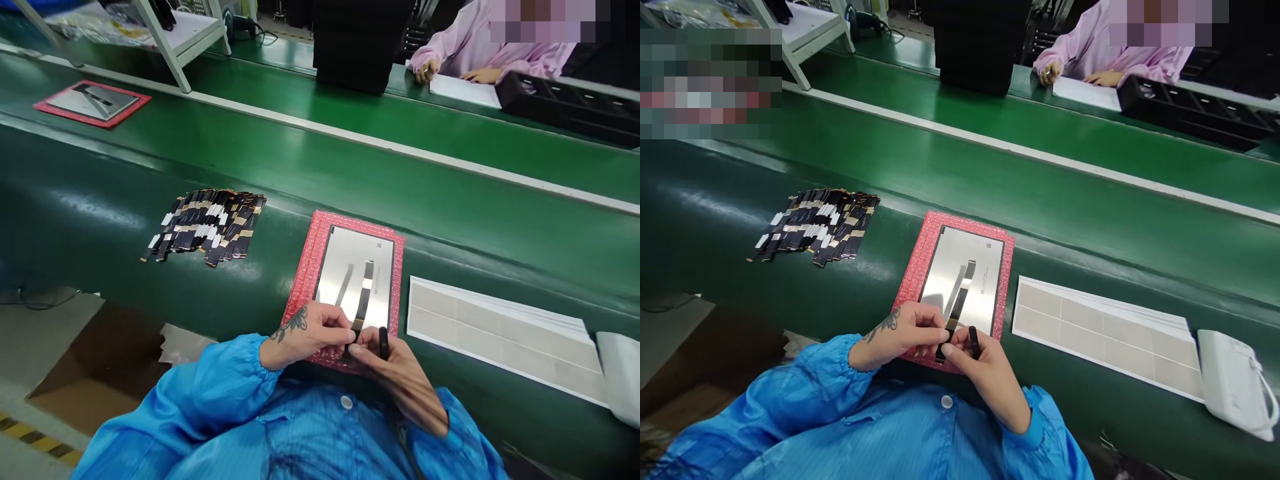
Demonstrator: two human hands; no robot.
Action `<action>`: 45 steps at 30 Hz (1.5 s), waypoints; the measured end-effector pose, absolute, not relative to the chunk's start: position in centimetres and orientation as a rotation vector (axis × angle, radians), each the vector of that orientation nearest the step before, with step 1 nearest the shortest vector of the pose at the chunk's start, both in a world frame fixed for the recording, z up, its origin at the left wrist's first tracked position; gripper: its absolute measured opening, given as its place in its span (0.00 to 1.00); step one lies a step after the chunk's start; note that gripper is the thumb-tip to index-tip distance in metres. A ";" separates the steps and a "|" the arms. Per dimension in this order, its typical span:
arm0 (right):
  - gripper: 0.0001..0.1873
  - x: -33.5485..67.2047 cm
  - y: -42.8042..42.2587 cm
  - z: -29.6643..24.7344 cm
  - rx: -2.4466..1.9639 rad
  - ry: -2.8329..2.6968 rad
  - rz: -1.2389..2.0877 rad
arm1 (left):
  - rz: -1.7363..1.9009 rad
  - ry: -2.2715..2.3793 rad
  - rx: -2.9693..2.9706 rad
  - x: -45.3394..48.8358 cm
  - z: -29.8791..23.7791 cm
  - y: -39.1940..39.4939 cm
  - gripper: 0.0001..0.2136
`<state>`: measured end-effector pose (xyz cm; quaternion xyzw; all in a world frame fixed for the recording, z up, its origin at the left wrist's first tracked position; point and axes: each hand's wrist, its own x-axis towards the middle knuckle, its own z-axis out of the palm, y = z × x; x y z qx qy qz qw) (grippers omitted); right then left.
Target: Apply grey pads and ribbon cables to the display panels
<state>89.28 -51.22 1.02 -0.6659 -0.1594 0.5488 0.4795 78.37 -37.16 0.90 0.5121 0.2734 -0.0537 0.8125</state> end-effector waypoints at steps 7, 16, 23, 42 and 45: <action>0.22 91.0 -50.3 0.1 -1.634 -0.487 1.423 | 0.047 0.527 1.410 77.4 -1.1 -37.4 0.16; 0.09 91.6 -49.7 -2.0 -1.971 -1.019 0.889 | 0.703 0.411 2.547 73.2 -4.6 -39.4 0.13; 0.11 90.7 -49.4 -2.0 -1.987 -1.069 0.911 | 0.800 0.362 2.498 73.2 -4.9 -39.4 0.10; 0.12 90.5 -48.0 -1.4 -2.021 -1.278 0.940 | 0.777 0.365 2.422 72.7 -5.2 -39.3 0.09; 0.11 90.4 -47.9 -1.4 -2.014 -1.274 0.975 | 0.766 0.352 2.434 72.6 -5.0 -39.1 0.09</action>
